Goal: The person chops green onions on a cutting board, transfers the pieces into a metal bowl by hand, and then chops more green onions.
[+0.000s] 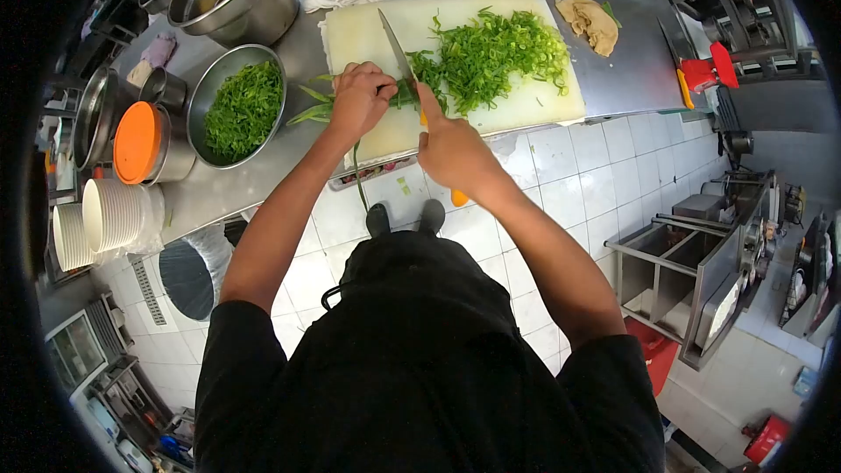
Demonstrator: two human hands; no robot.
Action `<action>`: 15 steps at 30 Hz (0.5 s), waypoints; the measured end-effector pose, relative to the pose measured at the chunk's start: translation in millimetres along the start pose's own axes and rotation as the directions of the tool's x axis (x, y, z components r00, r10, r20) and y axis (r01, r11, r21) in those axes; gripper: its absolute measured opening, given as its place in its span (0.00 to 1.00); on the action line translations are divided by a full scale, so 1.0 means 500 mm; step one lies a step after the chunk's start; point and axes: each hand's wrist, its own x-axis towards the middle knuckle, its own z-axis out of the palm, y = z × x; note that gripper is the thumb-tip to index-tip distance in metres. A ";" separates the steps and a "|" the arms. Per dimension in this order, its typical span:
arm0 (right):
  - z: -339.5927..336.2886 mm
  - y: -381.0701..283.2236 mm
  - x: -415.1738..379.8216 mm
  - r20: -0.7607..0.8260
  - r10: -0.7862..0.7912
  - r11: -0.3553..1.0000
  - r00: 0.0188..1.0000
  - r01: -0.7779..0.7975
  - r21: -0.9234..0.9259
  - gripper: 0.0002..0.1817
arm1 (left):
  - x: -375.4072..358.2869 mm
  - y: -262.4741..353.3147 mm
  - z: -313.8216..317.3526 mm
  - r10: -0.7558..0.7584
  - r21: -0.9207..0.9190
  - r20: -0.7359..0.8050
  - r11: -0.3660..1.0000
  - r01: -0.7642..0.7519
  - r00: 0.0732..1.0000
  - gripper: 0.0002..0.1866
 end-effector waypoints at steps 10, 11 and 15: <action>0.023 0.036 0.080 -0.027 -0.043 0.996 0.999 0.046 0.079 0.44 | 0.007 -0.008 0.004 0.034 -0.060 -0.018 0.998 -0.035 0.999 0.04; 0.017 0.028 0.066 0.027 -0.011 0.994 1.000 0.008 0.111 0.44 | 0.004 -0.011 0.005 0.023 -0.074 -0.007 0.997 -0.024 1.000 0.04; 0.050 0.026 0.042 -0.016 -0.008 0.998 1.000 0.007 -0.060 0.45 | 0.013 -0.013 0.007 -0.012 -0.134 -0.008 0.991 0.011 1.000 0.04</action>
